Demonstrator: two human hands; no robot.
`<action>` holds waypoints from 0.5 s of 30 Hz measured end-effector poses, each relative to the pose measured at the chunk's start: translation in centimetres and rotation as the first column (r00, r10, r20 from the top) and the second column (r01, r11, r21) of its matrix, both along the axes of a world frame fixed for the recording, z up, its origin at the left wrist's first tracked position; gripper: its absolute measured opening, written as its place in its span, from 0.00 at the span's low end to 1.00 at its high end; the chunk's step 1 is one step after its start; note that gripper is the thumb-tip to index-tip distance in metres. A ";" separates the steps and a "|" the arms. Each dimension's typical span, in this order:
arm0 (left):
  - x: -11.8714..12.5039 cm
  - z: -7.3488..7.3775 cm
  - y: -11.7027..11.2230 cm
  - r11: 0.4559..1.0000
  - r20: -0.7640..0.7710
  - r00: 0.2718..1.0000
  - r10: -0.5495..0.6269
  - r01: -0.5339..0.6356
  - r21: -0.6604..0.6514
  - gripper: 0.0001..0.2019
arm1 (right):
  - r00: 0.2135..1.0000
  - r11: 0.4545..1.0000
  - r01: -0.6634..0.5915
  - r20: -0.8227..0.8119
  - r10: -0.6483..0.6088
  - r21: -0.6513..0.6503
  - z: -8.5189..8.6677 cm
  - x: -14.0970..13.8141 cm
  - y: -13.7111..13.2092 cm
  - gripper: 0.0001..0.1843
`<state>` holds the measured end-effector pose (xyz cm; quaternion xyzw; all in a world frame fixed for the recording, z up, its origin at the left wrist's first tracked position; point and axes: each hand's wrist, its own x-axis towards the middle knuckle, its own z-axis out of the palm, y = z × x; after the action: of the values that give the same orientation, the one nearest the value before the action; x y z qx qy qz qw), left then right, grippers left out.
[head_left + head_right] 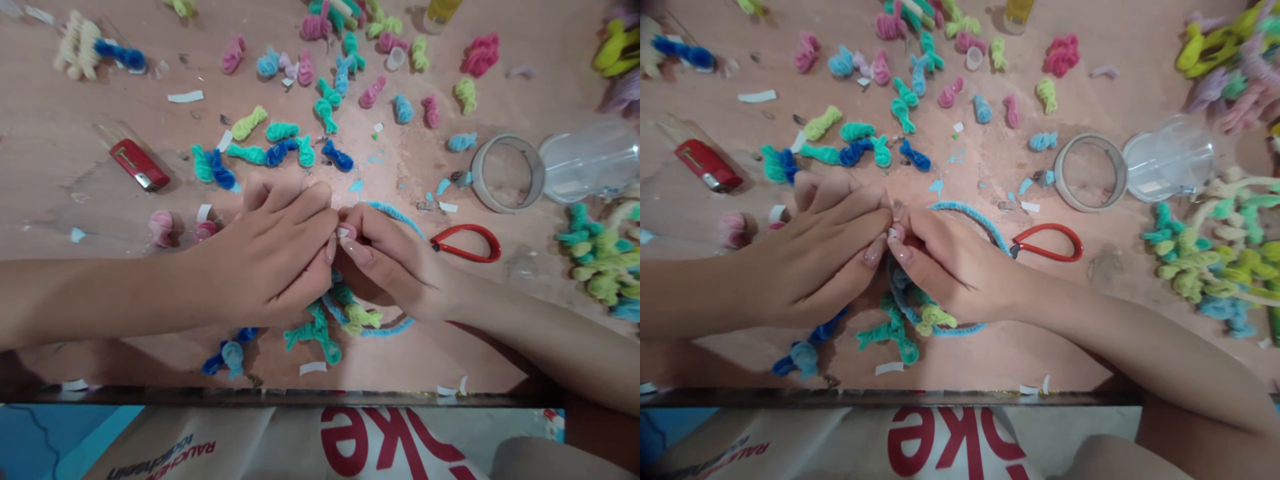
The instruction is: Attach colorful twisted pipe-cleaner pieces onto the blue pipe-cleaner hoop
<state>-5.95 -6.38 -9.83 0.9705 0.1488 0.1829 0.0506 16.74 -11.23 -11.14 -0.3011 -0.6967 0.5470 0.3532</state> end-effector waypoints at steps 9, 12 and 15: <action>0.0 -0.2 -0.2 1.000 -0.021 0.999 0.025 -0.024 0.017 0.19 | 0.999 1.000 0.020 0.045 -0.020 0.006 -0.2 0.0 -0.2 0.14; -0.1 -0.3 -0.1 0.999 -0.023 1.000 0.012 -0.011 0.039 0.18 | 0.997 0.999 0.030 0.072 -0.029 -0.014 -0.3 0.1 -0.2 0.15; -0.1 0.0 0.2 0.997 -0.083 0.997 0.001 0.006 0.077 0.18 | 0.996 0.999 0.043 0.074 -0.040 -0.028 -0.4 0.1 -0.1 0.16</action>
<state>-6.07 -6.17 -9.82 0.9787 0.1423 0.1480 0.0071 16.80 -11.34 -11.55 -0.3407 -0.6947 0.5382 0.3342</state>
